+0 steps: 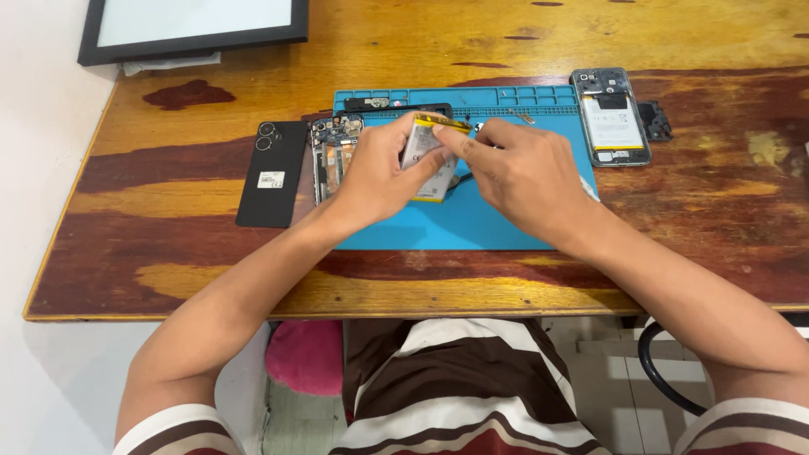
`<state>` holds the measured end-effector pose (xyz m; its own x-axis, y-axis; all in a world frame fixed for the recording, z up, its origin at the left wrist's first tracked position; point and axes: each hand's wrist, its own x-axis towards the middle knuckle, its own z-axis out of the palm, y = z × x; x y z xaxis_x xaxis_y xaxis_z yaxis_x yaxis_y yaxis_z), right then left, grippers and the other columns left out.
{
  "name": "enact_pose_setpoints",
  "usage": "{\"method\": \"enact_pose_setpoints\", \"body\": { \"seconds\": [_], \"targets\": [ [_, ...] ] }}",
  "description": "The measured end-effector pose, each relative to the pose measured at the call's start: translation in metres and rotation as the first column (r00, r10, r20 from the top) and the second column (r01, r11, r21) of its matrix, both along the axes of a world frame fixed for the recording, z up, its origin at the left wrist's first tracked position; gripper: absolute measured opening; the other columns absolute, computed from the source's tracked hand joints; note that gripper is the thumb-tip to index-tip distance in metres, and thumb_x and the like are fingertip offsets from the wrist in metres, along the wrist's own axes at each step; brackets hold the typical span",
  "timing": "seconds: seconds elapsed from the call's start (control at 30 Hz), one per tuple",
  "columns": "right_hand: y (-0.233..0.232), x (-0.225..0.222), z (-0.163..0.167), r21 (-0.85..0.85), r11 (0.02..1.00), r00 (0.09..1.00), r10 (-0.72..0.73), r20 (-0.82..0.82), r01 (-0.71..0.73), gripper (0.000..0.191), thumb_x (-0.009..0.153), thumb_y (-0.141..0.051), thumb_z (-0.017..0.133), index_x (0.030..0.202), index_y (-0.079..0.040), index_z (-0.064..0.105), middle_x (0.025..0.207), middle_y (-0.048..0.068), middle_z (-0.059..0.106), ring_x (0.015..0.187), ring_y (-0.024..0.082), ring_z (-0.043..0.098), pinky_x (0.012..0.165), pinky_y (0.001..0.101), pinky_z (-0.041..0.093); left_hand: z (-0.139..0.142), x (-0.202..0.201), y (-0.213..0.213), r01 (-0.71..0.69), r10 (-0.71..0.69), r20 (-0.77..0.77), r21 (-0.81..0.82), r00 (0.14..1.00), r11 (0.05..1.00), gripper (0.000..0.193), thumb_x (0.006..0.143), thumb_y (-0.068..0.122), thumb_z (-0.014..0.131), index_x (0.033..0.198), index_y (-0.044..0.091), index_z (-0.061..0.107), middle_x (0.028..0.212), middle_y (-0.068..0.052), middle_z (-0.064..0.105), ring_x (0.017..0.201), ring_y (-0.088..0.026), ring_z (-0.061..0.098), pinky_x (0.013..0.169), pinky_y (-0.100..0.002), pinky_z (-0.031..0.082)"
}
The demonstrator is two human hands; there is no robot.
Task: The person removes the back cover of a smartphone, disconnects internal connectors, and removes the old battery. They then prepare a new battery by peeling off protective films and applying adhesive tape, and place the new battery into the phone chassis.
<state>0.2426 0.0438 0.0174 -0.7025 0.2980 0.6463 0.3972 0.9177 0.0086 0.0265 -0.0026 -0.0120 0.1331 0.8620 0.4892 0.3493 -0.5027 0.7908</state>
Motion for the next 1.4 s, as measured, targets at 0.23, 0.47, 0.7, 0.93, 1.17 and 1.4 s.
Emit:
{"method": "enact_pose_setpoints", "body": {
  "seconds": [0.23, 0.47, 0.7, 0.93, 1.17, 1.4],
  "targets": [
    [0.0007, 0.0002, 0.0006, -0.024, 1.000, 1.000, -0.007, -0.010, 0.006, 0.045, 0.092, -0.001, 0.075, 0.133, -0.017, 0.074, 0.079, 0.006, 0.061, 0.062, 0.024, 0.060, 0.052, 0.0382, 0.047, 0.0023, -0.0029, 0.0009, -0.056, 0.056, 0.012, -0.017, 0.998, 0.998, 0.020, 0.100, 0.017, 0.072, 0.110, 0.000, 0.067, 0.092, -0.009, 0.079, 0.081, -0.010, 0.075, 0.069, -0.028, 0.059],
    [0.0009, -0.0010, 0.0000, -0.026, 1.000, 1.000, 0.011, -0.025, -0.012, 0.043, 0.092, -0.003, 0.076, 0.133, -0.016, 0.073, 0.080, 0.006, 0.061, 0.065, 0.025, 0.061, 0.053, 0.0385, 0.048, 0.0034, -0.0023, 0.0002, -0.053, 0.055, 0.050, -0.045, 0.997, 0.998, 0.020, 0.100, 0.017, 0.073, 0.111, 0.002, 0.067, 0.092, -0.008, 0.079, 0.082, -0.008, 0.075, 0.070, -0.027, 0.060],
    [-0.0012, 0.0004, -0.0019, -0.038, 0.999, 1.000, 0.001, -0.013, -0.001, 0.048, 0.089, 0.000, 0.075, 0.134, -0.017, 0.074, 0.079, 0.007, 0.062, 0.063, 0.025, 0.060, 0.053, 0.0392, 0.048, 0.0005, 0.0017, -0.0001, -0.044, 0.043, -0.017, -0.050, 0.999, 0.998, 0.019, 0.099, 0.016, 0.073, 0.110, 0.001, 0.068, 0.090, -0.008, 0.079, 0.079, -0.008, 0.074, 0.068, -0.027, 0.058],
    [0.0009, -0.0007, -0.0010, -0.037, 0.999, 0.999, 0.024, -0.040, -0.026, 0.046, 0.092, -0.001, 0.076, 0.135, -0.016, 0.071, 0.082, 0.006, 0.062, 0.066, 0.025, 0.062, 0.054, 0.0380, 0.048, 0.0041, -0.0015, 0.0004, -0.038, 0.041, 0.048, -0.044, 0.998, 0.998, 0.020, 0.100, 0.016, 0.072, 0.113, 0.001, 0.068, 0.094, -0.008, 0.079, 0.084, -0.008, 0.075, 0.071, -0.027, 0.060],
    [-0.0022, -0.0006, -0.0018, -0.070, 0.997, 0.998, 0.038, -0.049, -0.041, 0.049, 0.090, 0.001, 0.075, 0.136, -0.017, 0.071, 0.083, 0.007, 0.063, 0.066, 0.025, 0.061, 0.055, 0.0386, 0.048, 0.0064, -0.0022, -0.0004, -0.042, 0.042, 0.006, -0.046, 0.999, 0.998, 0.021, 0.100, 0.017, 0.073, 0.112, 0.001, 0.068, 0.093, -0.008, 0.080, 0.082, -0.008, 0.074, 0.070, -0.027, 0.059],
    [-0.0018, -0.0020, -0.0038, -0.070, 0.998, 1.000, 0.007, -0.012, -0.007, 0.052, 0.087, 0.002, 0.075, 0.135, -0.017, 0.073, 0.077, 0.008, 0.061, 0.059, 0.026, 0.059, 0.051, 0.0397, 0.047, 0.0019, 0.0008, -0.0009, 0.021, -0.020, 0.008, -0.038, 1.000, 0.999, 0.020, 0.100, 0.016, 0.071, 0.112, 0.001, 0.067, 0.092, -0.008, 0.079, 0.082, -0.008, 0.073, 0.070, -0.028, 0.058]
  ]
}}
